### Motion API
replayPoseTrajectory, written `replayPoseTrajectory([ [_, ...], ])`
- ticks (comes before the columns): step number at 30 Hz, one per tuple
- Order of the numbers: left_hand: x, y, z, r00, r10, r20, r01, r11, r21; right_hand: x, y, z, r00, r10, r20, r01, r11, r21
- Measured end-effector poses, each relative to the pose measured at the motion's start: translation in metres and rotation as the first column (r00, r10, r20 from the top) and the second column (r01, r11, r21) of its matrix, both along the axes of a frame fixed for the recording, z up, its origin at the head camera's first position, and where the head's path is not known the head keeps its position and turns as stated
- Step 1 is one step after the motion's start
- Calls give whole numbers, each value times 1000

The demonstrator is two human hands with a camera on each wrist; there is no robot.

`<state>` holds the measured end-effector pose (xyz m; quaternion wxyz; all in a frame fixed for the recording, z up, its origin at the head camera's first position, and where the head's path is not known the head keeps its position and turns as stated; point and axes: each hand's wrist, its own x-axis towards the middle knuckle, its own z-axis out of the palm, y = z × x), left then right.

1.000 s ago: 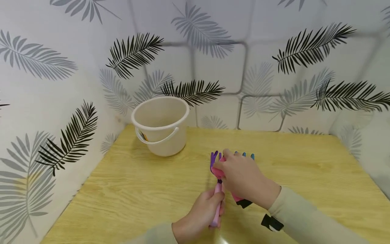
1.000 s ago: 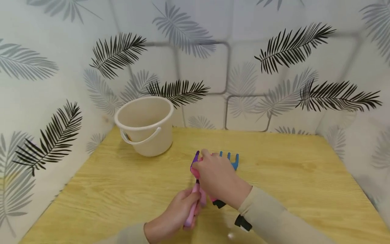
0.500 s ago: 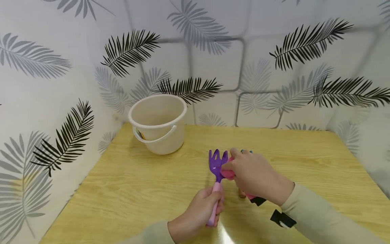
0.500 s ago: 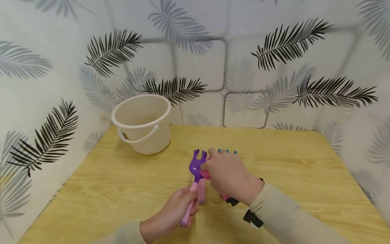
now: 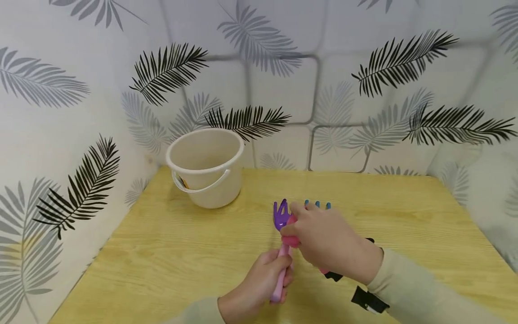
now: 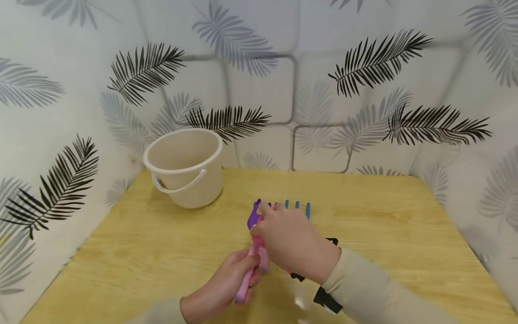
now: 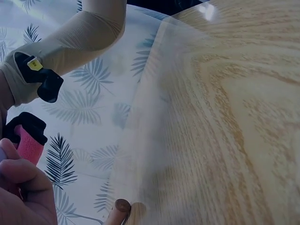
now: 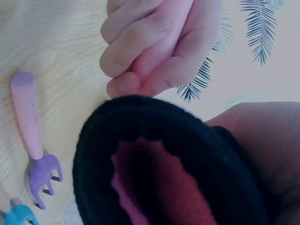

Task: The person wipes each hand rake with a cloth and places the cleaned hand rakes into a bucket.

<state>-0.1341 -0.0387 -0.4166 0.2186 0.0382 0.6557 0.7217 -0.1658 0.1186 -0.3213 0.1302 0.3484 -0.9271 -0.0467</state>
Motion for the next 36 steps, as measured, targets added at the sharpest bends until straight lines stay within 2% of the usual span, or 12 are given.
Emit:
replayPoseTrajectory([
  [5,3,-1,0,1000,0,13,0,1000,3,-1,-1,-7,1000,-16,-15,15,999,-29],
  [15,5,-6,-6,1000,0,17,0,1000,-1,-18,-3,-22,994,-71,81,75,996,-44],
  [21,1,-6,-5,999,29,20,-29,999,15,-26,8,-20,989,-136,53,136,991,4],
  [26,1,-12,-5,1000,28,9,-28,999,18,-31,11,-24,988,-148,34,149,989,-1],
  [33,1,-14,-5,1000,26,2,-26,999,31,-25,9,-26,993,-114,-6,113,993,-38],
  [36,0,-14,-5,1000,29,-7,-28,999,33,-21,9,-25,996,-91,2,91,993,-69],
])
